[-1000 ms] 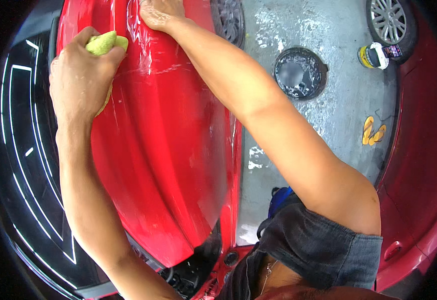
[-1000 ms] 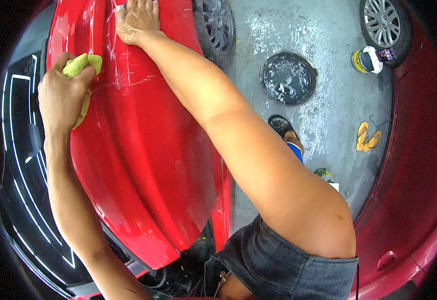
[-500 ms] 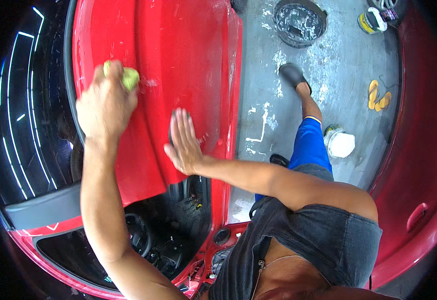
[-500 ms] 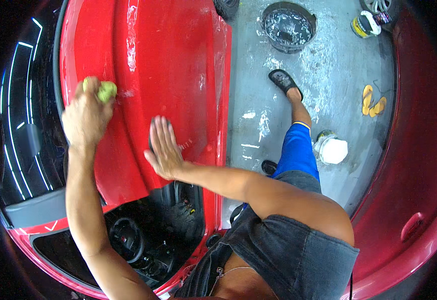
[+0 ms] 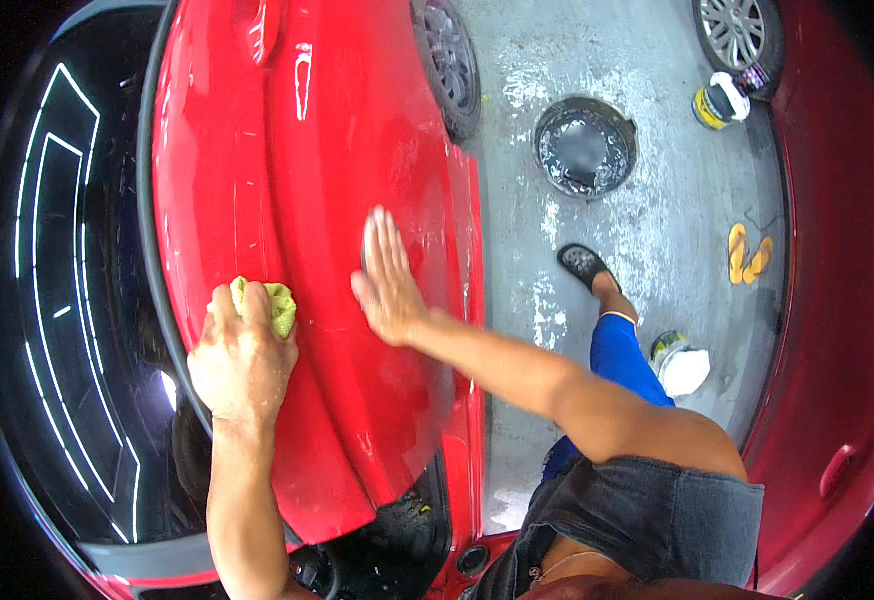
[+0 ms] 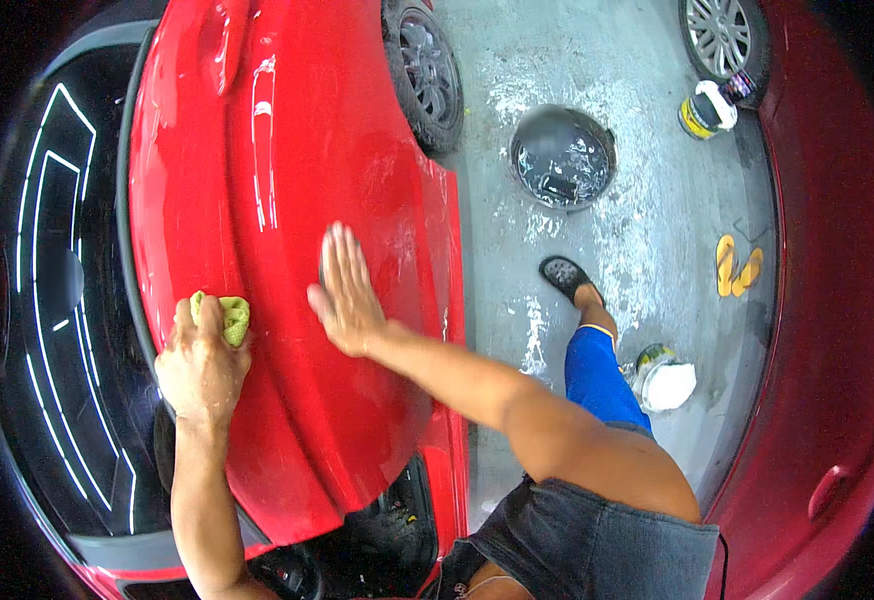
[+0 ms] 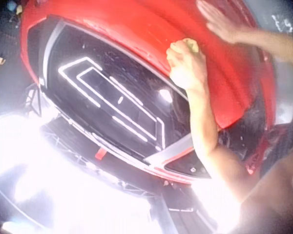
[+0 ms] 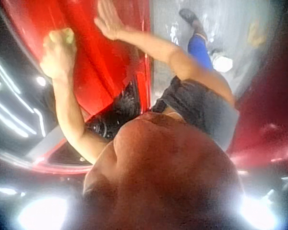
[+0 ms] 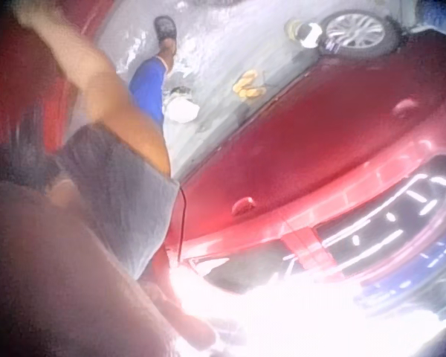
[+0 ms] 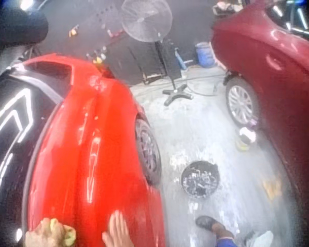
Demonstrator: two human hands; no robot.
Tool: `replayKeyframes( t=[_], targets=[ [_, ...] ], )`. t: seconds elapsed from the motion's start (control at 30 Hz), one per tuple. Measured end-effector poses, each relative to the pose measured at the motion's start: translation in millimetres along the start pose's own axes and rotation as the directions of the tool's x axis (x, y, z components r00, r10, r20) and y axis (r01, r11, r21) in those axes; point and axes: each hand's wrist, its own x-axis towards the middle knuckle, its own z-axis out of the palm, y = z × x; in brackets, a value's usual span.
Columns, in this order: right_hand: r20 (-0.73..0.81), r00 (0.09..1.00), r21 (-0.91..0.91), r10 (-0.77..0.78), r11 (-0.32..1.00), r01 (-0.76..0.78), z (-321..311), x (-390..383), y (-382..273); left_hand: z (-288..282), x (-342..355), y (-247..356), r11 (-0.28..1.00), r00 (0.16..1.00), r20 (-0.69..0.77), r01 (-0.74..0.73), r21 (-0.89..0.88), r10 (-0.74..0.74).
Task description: The person wipes the rear quarter panel of a red car using a yellow microfiber cloth. They repeatedly dip the cloth into a black bucket of water and continue wiping the same area of the car's bodywork.
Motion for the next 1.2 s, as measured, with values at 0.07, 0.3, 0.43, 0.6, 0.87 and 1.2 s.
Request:
replayKeyframes(
  t=[0.07, 0.3, 0.43, 0.6, 0.87, 1.2],
  targets=[
    [-0.044, 0.998, -0.062, -0.055, 0.997, 0.052, -26, 100, 37, 1, 34, 0, 1.0, 0.999, -0.046, -0.021, -0.01, 0.02],
    [-0.112, 0.992, -0.143, -0.057, 0.989, 0.041, -65, 373, 124, 6, 111, 0, 0.999, 0.996, -0.086, -0.002, 0.047, 0.006],
    [-0.116, 0.988, -0.05, 0.098, 0.993, -0.105, -54, 326, 122, 46, 99, -10, 1.0, 0.995, -0.101, 0.005, -0.014, -0.006],
    [-0.047, 0.998, 0.092, 0.039, 0.995, -0.035, -2, 97, 61, 31, 2, -16, 0.987, 0.984, -0.115, 0.145, 0.074, -0.136],
    [0.288, 0.943, 0.016, 0.165, 0.984, -0.177, 76, -332, -22, 60, -163, 15, 0.985, 0.985, -0.024, 0.172, 0.007, -0.172],
    [0.14, 0.966, 0.093, 0.219, 0.968, -0.233, 65, -219, 48, 71, -180, 10, 0.978, 0.98, 0.006, 0.197, -0.071, -0.197]
  ],
)
